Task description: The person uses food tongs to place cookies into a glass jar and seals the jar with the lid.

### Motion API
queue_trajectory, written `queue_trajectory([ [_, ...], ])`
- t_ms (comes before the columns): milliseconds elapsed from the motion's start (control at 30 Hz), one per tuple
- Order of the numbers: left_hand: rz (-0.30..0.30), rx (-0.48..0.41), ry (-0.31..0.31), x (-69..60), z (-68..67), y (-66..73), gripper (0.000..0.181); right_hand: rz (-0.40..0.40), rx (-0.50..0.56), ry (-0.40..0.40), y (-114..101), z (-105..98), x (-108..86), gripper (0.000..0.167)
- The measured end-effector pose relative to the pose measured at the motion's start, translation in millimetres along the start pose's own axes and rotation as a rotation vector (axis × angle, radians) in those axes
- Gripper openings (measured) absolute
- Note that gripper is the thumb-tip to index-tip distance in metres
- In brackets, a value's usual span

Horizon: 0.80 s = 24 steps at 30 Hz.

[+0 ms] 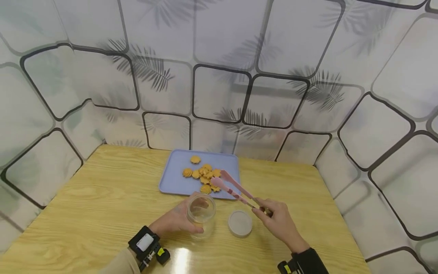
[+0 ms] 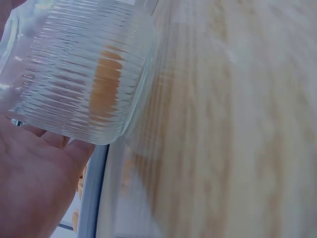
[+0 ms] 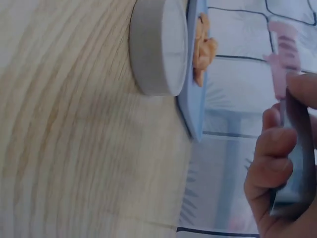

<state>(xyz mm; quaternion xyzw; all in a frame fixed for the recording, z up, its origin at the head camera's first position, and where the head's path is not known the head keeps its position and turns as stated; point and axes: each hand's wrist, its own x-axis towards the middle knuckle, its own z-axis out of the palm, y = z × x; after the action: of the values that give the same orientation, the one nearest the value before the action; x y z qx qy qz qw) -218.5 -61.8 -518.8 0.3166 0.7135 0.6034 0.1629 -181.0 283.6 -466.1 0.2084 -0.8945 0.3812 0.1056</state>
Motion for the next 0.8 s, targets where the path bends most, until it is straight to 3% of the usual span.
queue_trajectory([
  [133, -0.004, -0.026, -0.013, 2.2, 2.3, 0.8, 0.088, 0.148, -0.079, -0.033, 9, 9, 8.9, 0.038],
  [233, -0.003, -0.031, -0.008, 1.8, 2.3, 1.6, 0.088, 0.185, -0.118, -0.056, 11, 19, 15.4, 0.041],
  [800, -0.023, -0.034, -0.021, 1.0, 0.4, 2.1, 0.086, 0.152, -0.266, -0.039, 11, 42, 27.7, 0.037],
])
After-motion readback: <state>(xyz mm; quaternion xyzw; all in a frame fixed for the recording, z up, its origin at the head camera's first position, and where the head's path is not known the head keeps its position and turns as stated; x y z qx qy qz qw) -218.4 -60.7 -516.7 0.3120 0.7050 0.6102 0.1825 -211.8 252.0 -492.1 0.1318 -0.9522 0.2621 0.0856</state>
